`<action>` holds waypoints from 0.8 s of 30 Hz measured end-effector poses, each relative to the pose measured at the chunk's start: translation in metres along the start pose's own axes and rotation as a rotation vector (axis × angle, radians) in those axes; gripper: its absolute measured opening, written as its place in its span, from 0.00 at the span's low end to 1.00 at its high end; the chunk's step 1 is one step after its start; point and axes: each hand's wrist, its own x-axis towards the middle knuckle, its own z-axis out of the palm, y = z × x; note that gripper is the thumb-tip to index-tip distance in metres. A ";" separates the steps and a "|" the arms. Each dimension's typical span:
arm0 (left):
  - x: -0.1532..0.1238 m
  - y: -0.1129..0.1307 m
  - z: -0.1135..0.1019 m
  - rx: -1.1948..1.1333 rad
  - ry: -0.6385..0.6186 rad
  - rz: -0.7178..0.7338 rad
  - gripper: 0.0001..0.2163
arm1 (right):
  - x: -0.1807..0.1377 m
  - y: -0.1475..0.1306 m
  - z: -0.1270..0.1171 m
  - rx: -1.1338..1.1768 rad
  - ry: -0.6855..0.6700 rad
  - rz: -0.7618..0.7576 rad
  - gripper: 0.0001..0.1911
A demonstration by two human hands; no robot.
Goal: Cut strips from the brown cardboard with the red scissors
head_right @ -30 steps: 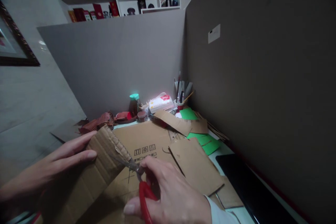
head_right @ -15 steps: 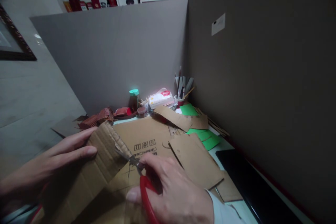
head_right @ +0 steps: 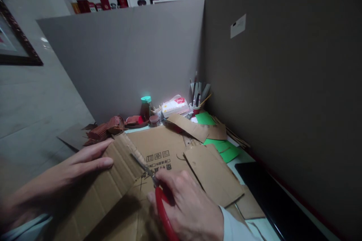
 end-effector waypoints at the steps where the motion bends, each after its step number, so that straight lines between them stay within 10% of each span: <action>1: 0.000 -0.001 -0.002 0.002 -0.009 -0.005 0.32 | 0.001 0.000 0.002 -0.004 0.003 -0.003 0.15; 14: 0.011 -0.015 -0.016 0.075 -0.158 -0.080 0.23 | 0.010 0.012 0.010 0.032 0.008 -0.073 0.11; 24: 0.052 -0.047 -0.029 0.517 0.051 0.264 0.32 | 0.034 0.043 0.005 -0.002 0.229 0.135 0.13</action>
